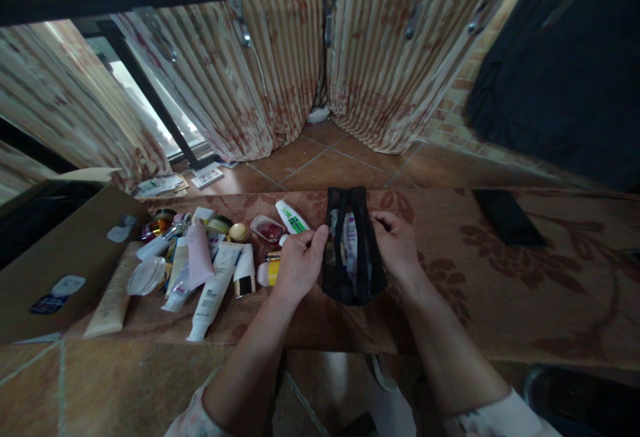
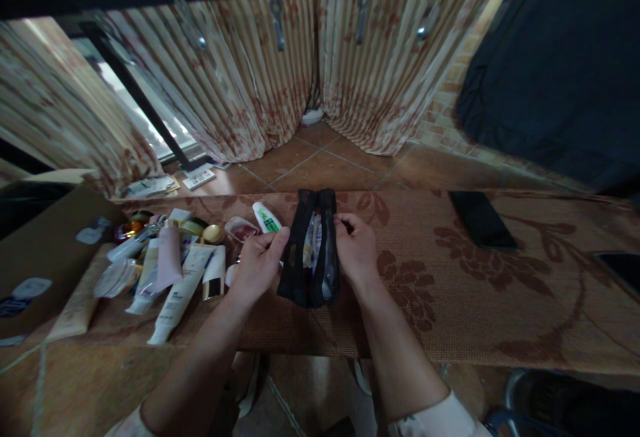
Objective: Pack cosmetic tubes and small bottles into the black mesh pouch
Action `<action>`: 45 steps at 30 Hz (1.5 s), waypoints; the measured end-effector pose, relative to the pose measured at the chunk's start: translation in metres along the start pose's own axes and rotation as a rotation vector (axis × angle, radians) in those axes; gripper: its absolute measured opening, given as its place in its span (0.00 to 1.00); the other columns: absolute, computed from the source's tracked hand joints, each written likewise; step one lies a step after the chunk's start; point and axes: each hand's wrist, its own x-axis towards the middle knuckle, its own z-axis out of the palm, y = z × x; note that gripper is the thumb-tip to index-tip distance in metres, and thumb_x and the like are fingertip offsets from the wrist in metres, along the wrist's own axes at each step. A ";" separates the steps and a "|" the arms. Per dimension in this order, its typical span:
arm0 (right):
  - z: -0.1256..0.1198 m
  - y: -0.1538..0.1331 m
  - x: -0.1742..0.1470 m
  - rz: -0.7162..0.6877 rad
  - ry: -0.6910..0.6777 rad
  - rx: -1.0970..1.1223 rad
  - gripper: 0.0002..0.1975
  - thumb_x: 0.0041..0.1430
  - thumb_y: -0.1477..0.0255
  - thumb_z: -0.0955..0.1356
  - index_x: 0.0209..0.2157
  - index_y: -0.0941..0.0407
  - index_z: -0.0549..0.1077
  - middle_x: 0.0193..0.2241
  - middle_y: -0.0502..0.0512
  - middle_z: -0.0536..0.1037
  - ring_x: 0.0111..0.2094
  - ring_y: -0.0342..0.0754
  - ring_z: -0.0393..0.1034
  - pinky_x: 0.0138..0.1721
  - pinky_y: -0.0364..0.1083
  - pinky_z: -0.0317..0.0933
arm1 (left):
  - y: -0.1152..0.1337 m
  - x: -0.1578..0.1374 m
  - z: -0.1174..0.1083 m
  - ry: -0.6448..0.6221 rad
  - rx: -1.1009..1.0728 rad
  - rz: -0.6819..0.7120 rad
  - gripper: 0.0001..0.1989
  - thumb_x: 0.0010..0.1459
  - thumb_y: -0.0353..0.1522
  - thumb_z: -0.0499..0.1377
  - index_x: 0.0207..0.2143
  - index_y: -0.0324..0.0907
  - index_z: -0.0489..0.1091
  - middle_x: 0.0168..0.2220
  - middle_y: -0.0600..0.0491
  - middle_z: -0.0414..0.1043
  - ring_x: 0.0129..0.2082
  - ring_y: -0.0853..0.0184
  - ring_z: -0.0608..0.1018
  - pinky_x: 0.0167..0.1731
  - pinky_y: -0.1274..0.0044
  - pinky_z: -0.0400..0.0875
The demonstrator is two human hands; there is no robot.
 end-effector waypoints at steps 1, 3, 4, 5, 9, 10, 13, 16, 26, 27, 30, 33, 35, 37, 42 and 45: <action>0.000 0.000 0.000 -0.002 -0.002 -0.003 0.15 0.51 0.63 0.66 0.33 0.58 0.78 0.30 0.55 0.81 0.30 0.49 0.74 0.31 0.44 0.63 | 0.000 0.000 0.000 0.001 -0.002 -0.001 0.25 0.59 0.48 0.51 0.16 0.40 0.56 0.17 0.59 0.50 0.20 0.74 0.56 0.22 0.79 0.50; -0.001 0.001 0.001 -0.004 0.000 -0.019 0.15 0.51 0.63 0.66 0.33 0.58 0.78 0.30 0.55 0.81 0.30 0.49 0.74 0.31 0.44 0.63 | -0.001 -0.001 0.000 0.003 -0.007 0.000 0.26 0.59 0.48 0.51 0.16 0.40 0.55 0.17 0.59 0.50 0.20 0.74 0.56 0.21 0.79 0.50; -0.001 0.001 0.001 -0.002 0.004 -0.027 0.15 0.52 0.63 0.66 0.34 0.58 0.78 0.30 0.55 0.81 0.30 0.49 0.74 0.31 0.45 0.63 | -0.002 -0.001 0.000 0.005 -0.011 0.003 0.26 0.59 0.48 0.51 0.16 0.40 0.56 0.17 0.59 0.50 0.20 0.74 0.56 0.21 0.79 0.50; -0.001 0.001 0.001 -0.002 0.006 -0.034 0.15 0.52 0.63 0.66 0.34 0.58 0.78 0.30 0.55 0.81 0.30 0.49 0.74 0.31 0.45 0.63 | -0.002 -0.001 0.000 0.004 -0.015 0.006 0.26 0.59 0.48 0.51 0.16 0.40 0.56 0.17 0.59 0.51 0.20 0.74 0.56 0.22 0.79 0.51; -0.001 0.001 0.000 -0.024 0.005 -0.050 0.15 0.52 0.62 0.65 0.34 0.58 0.78 0.31 0.56 0.81 0.31 0.49 0.73 0.32 0.45 0.63 | -0.003 0.000 0.000 0.001 -0.026 0.014 0.26 0.59 0.48 0.51 0.16 0.40 0.58 0.17 0.58 0.52 0.20 0.74 0.57 0.22 0.79 0.51; -0.001 0.000 0.000 -0.026 0.005 -0.048 0.15 0.52 0.62 0.65 0.33 0.58 0.78 0.31 0.56 0.81 0.31 0.49 0.73 0.32 0.45 0.63 | -0.003 0.000 0.000 0.004 -0.025 0.014 0.26 0.59 0.48 0.51 0.16 0.40 0.58 0.17 0.58 0.52 0.20 0.74 0.57 0.22 0.79 0.51; -0.001 0.000 0.000 -0.019 -0.001 -0.032 0.15 0.53 0.63 0.65 0.34 0.58 0.78 0.30 0.55 0.81 0.30 0.49 0.73 0.31 0.44 0.63 | -0.003 0.000 0.001 0.002 -0.022 0.013 0.25 0.59 0.47 0.51 0.16 0.40 0.58 0.17 0.58 0.52 0.20 0.74 0.57 0.22 0.79 0.51; -0.001 0.000 0.000 -0.017 -0.008 -0.023 0.15 0.52 0.63 0.65 0.34 0.58 0.78 0.31 0.56 0.81 0.31 0.49 0.73 0.31 0.44 0.63 | -0.002 -0.001 0.001 -0.002 -0.028 0.009 0.25 0.59 0.47 0.51 0.16 0.40 0.57 0.17 0.58 0.52 0.21 0.74 0.57 0.22 0.79 0.51; -0.002 0.002 0.001 -0.014 0.001 -0.043 0.15 0.52 0.62 0.66 0.34 0.57 0.78 0.30 0.56 0.81 0.30 0.49 0.73 0.31 0.45 0.63 | 0.000 -0.001 0.001 -0.011 -0.037 -0.007 0.25 0.58 0.48 0.52 0.16 0.40 0.58 0.17 0.58 0.53 0.21 0.73 0.58 0.22 0.79 0.52; -0.002 0.004 0.002 -0.012 -0.003 -0.042 0.15 0.52 0.62 0.66 0.34 0.57 0.78 0.30 0.55 0.81 0.30 0.49 0.73 0.31 0.45 0.63 | 0.000 -0.001 0.001 -0.010 -0.037 -0.003 0.25 0.58 0.48 0.52 0.16 0.40 0.57 0.17 0.58 0.52 0.21 0.74 0.58 0.22 0.79 0.52; -0.001 0.005 0.002 0.004 -0.001 -0.025 0.15 0.53 0.62 0.66 0.35 0.57 0.78 0.30 0.56 0.81 0.30 0.49 0.73 0.31 0.45 0.64 | 0.000 -0.001 0.001 -0.005 -0.037 0.008 0.26 0.58 0.48 0.51 0.16 0.40 0.55 0.17 0.59 0.51 0.20 0.74 0.57 0.22 0.79 0.52; 0.000 0.004 0.001 0.001 0.008 -0.011 0.15 0.52 0.62 0.66 0.34 0.57 0.78 0.30 0.56 0.81 0.30 0.49 0.74 0.31 0.45 0.64 | 0.002 -0.002 0.000 -0.001 -0.036 0.001 0.26 0.58 0.49 0.52 0.16 0.41 0.54 0.17 0.59 0.50 0.20 0.74 0.56 0.21 0.79 0.51; 0.000 0.001 0.000 0.000 0.007 -0.009 0.15 0.52 0.62 0.66 0.34 0.58 0.78 0.30 0.56 0.81 0.30 0.49 0.74 0.31 0.45 0.64 | 0.004 -0.002 0.000 -0.007 -0.037 -0.004 0.27 0.57 0.50 0.52 0.16 0.41 0.54 0.17 0.59 0.49 0.20 0.74 0.56 0.21 0.79 0.51; -0.001 0.000 -0.001 0.005 0.001 -0.005 0.16 0.52 0.62 0.66 0.34 0.58 0.78 0.29 0.56 0.81 0.30 0.49 0.74 0.31 0.45 0.64 | 0.006 -0.002 -0.001 -0.015 -0.040 -0.004 0.27 0.57 0.50 0.52 0.16 0.41 0.54 0.17 0.59 0.49 0.20 0.74 0.56 0.21 0.79 0.51; -0.001 -0.001 -0.001 -0.004 -0.002 -0.026 0.15 0.52 0.63 0.66 0.34 0.58 0.78 0.31 0.56 0.81 0.31 0.50 0.74 0.31 0.45 0.64 | 0.006 -0.004 0.001 -0.036 -0.072 -0.003 0.26 0.57 0.49 0.54 0.16 0.40 0.55 0.17 0.60 0.50 0.20 0.75 0.55 0.21 0.79 0.50; -0.002 -0.001 0.000 -0.021 0.012 -0.052 0.15 0.52 0.63 0.66 0.34 0.57 0.79 0.31 0.56 0.81 0.32 0.50 0.74 0.32 0.45 0.63 | 0.004 -0.004 0.002 -0.059 -0.082 -0.008 0.25 0.55 0.49 0.56 0.17 0.40 0.57 0.17 0.59 0.53 0.20 0.75 0.57 0.21 0.79 0.51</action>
